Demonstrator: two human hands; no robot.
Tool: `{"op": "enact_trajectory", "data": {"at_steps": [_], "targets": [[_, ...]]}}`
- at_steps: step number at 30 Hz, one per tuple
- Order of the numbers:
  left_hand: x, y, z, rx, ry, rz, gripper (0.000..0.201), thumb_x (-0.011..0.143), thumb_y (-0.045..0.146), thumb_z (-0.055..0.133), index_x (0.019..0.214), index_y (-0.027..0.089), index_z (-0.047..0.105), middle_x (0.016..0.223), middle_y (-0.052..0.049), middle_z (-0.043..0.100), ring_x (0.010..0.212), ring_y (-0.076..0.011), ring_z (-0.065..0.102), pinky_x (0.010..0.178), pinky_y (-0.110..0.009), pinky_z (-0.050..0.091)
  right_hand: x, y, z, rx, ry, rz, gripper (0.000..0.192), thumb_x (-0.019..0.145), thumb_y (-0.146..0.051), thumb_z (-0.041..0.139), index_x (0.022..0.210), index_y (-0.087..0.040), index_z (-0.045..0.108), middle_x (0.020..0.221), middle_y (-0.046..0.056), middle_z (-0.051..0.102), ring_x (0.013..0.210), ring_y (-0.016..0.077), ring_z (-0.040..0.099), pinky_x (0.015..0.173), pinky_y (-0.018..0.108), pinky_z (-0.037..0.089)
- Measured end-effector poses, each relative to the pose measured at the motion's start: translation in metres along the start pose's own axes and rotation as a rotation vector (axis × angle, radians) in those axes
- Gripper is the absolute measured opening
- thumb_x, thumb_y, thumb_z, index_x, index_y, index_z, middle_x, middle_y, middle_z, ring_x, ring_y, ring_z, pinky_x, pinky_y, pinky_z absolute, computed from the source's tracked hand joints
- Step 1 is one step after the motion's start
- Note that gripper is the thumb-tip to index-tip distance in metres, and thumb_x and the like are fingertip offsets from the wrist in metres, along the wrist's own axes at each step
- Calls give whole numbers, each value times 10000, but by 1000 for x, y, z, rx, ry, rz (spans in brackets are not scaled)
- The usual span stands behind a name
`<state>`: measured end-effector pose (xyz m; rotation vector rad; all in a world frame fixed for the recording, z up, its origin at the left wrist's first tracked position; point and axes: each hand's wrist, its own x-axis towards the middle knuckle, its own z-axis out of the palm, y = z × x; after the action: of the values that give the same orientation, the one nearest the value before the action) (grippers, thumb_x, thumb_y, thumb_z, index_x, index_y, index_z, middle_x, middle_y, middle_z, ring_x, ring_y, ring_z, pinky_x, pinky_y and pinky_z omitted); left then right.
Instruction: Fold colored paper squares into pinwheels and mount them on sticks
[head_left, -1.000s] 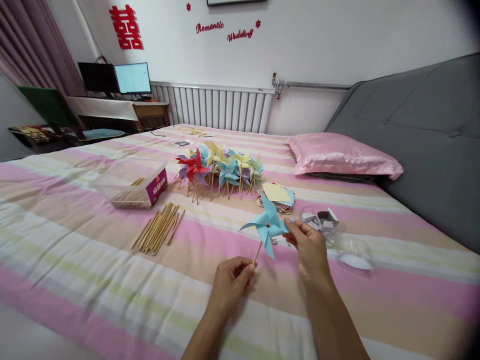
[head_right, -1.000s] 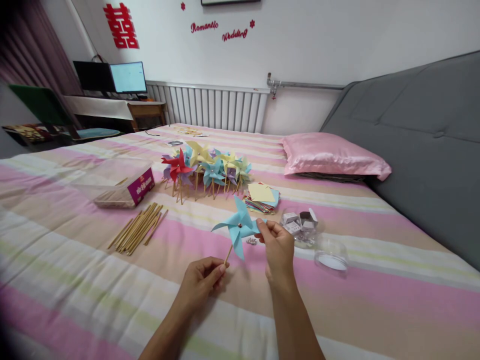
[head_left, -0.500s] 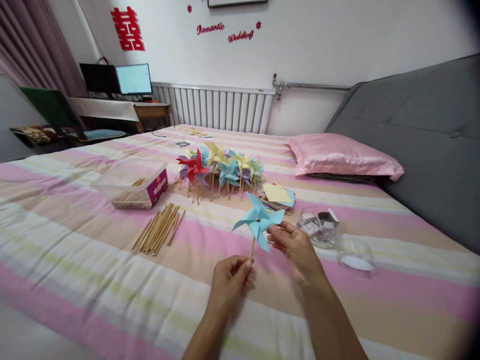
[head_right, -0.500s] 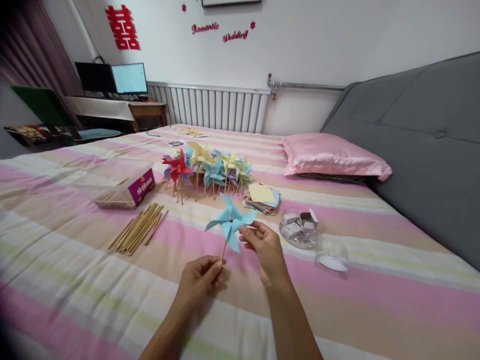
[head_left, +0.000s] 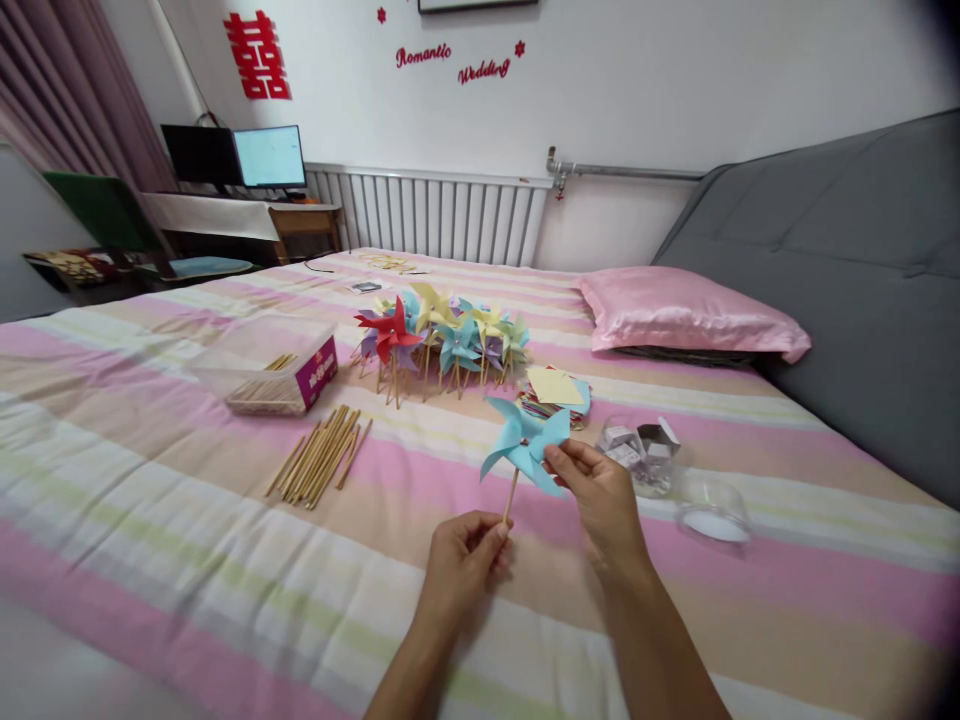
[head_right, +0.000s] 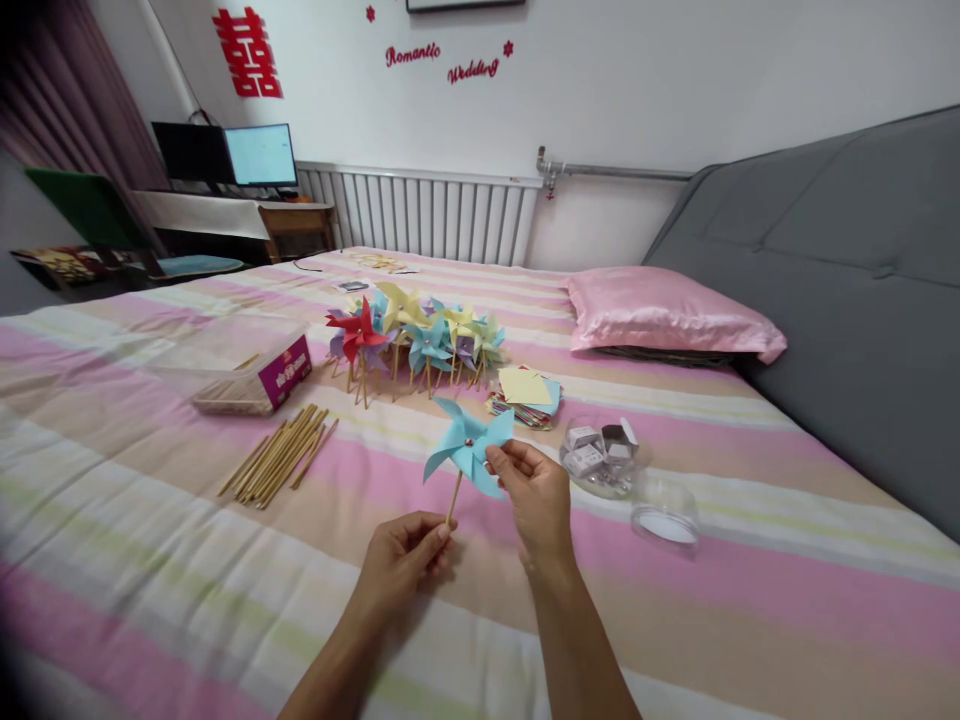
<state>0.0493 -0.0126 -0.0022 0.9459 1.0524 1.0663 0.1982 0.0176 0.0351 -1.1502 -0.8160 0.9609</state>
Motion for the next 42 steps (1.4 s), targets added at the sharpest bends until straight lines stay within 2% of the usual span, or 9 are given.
{"op": "enact_trajectory", "data": {"at_steps": [5,9,16,20,25,29,34,39,42], "targets": [[0,-4,0,2,-10,-3,310,632,397,736,711,102,682,538,-9,554,447,-76,473,446,-195,364,5,4,-3,90,21,12,346,587,-357,793,873,-174,725,747,28,728,653,153,632,644,283,492],[1,-7,-1,-2,-2,-9,304,637,396,736,714,107,686,551,-14,564,452,-77,477,443,-193,363,4,2,-2,73,47,13,385,586,-387,787,902,-176,722,776,36,732,664,160,640,637,285,495],[8,-3,-8,-58,166,69,277,630,350,732,742,101,693,607,-39,625,460,-72,492,471,-206,409,9,1,-9,25,205,-2,339,627,-451,743,809,-166,709,761,35,704,609,106,591,548,209,424],[13,3,-11,-14,265,128,257,607,315,730,745,101,689,624,-50,649,484,-99,544,481,-225,449,10,7,-8,16,191,-4,330,628,-441,742,784,-153,699,727,37,692,584,105,571,530,211,425],[25,17,-17,89,312,210,237,585,283,723,745,112,685,615,-45,662,488,-118,571,466,-228,453,8,17,-1,-4,136,-6,333,640,-446,723,777,-144,694,690,41,686,547,117,570,498,224,428],[49,36,-24,309,349,267,184,652,250,669,785,124,675,609,-32,668,520,-127,602,498,-223,460,9,24,2,-31,110,-18,341,644,-469,707,758,-148,691,671,34,678,546,129,576,518,240,446],[103,56,-32,483,389,282,114,691,196,631,776,132,673,673,-43,692,499,-124,621,480,-208,428,9,27,2,-70,94,-31,366,669,-480,685,799,-138,691,705,52,684,567,141,596,558,257,476],[156,63,-40,619,466,306,102,732,169,618,804,124,674,768,-60,707,443,-100,593,510,-225,438,8,29,2,-72,72,-18,362,679,-482,679,816,-148,691,708,52,688,568,149,599,562,261,473],[177,63,-44,691,492,287,131,770,185,611,860,110,669,786,-68,698,502,-112,615,580,-249,469,8,31,2,-77,53,-27,347,687,-477,676,806,-150,689,691,46,683,563,148,596,557,256,468]]}}
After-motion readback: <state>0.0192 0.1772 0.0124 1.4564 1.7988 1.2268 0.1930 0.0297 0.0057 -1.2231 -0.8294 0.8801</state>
